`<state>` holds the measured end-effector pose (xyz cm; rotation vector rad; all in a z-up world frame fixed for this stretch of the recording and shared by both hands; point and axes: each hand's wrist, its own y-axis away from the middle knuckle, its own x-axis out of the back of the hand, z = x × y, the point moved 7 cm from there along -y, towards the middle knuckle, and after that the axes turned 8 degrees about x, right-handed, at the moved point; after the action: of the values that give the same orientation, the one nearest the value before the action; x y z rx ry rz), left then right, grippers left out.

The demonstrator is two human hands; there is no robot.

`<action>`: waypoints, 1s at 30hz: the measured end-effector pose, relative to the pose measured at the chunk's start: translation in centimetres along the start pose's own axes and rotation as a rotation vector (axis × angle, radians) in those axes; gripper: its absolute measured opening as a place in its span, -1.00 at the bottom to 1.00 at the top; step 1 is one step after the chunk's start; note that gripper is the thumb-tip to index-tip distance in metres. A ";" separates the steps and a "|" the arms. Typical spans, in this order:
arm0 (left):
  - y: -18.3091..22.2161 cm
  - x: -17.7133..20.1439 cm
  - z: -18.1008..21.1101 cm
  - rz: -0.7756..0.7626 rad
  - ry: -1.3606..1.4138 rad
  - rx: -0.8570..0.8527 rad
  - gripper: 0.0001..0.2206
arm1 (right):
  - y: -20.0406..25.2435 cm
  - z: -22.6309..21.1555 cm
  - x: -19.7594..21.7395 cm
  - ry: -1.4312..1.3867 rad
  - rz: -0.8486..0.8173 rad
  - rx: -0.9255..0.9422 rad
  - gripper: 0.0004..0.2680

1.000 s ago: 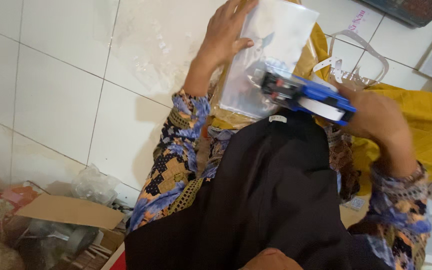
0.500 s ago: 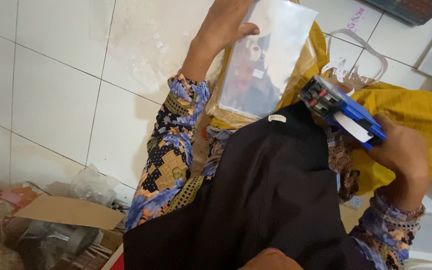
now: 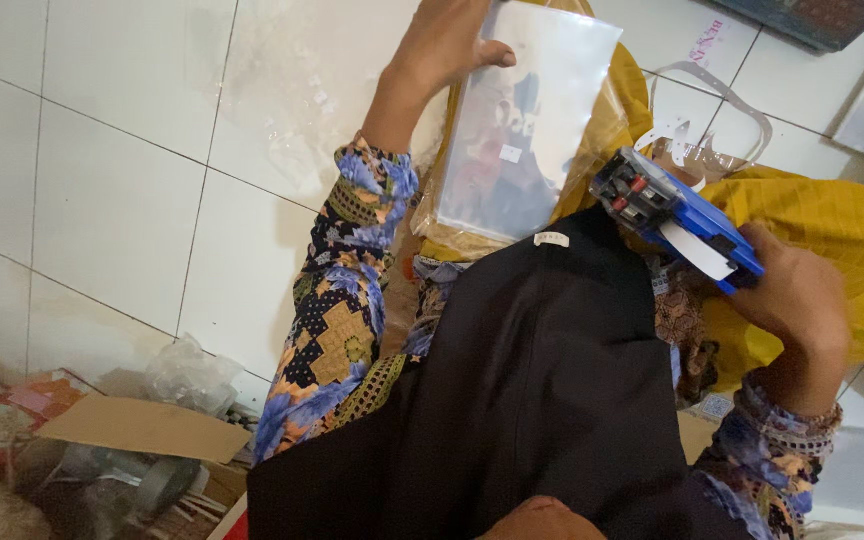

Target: The person uses a handheld labeling tool to apply stickers onto small plastic bags. The person holds each bag by hand and presses the tool against it to apply the label, repeating this while sitting on the floor.

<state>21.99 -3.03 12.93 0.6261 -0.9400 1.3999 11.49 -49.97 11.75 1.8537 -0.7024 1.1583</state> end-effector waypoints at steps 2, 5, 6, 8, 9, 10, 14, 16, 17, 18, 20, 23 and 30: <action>0.3 0.8 0.9 0.062 -0.013 -0.033 -0.48 | -0.1 0.1 -0.1 0.001 0.000 -0.004 -0.63; 1.1 1.8 2.2 0.129 0.008 -0.066 -0.56 | 0.1 0.5 -0.4 0.029 -0.023 -0.019 -0.65; 1.4 2.0 2.5 0.147 0.022 -0.072 -0.58 | 0.2 0.5 -0.4 0.027 -0.022 -0.021 -0.63; 1.6 2.2 2.7 0.159 0.009 -0.027 -0.68 | 0.1 0.5 -0.2 0.005 -0.002 -0.014 -0.58; 1.6 2.3 2.8 0.165 0.002 -0.006 -0.73 | 0.1 0.5 0.1 -0.015 0.018 -0.008 -0.55; 1.7 2.4 2.8 0.158 0.068 0.017 -0.76 | 0.0 0.4 0.3 -0.035 0.037 -0.003 -0.52; 1.9 1.8 1.7 0.128 0.367 0.174 -0.82 | 0.4 0.0 0.8 -0.034 0.043 0.002 -0.62; 2.2 1.6 1.2 0.118 0.496 0.202 -0.83 | 0.5 -0.1 0.9 -0.025 0.045 -0.011 -0.64; 2.6 1.6 1.2 0.117 0.543 0.171 -0.84 | 0.6 -0.1 0.9 -0.034 0.038 -0.024 -0.65; 3.0 1.6 1.2 0.115 0.591 0.140 -0.84 | 0.7 0.0 0.9 -0.044 0.031 -0.037 -0.66; 4.1 0.9 1.1 0.037 0.597 0.168 -0.84 | 0.8 0.0 0.9 -0.058 0.034 -0.039 -0.69; 6.2 -0.1 0.2 -0.062 0.781 0.322 -0.82 | 0.8 0.1 1.0 -0.066 0.062 -0.021 -0.70; 9.5 0.2 -2.5 0.142 0.976 0.516 -0.88 | 0.8 0.3 1.0 -0.151 0.092 0.002 -0.65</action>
<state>13.08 0.19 10.31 0.1710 0.1652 1.8144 11.40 -50.72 12.86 1.9426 -0.8799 1.0851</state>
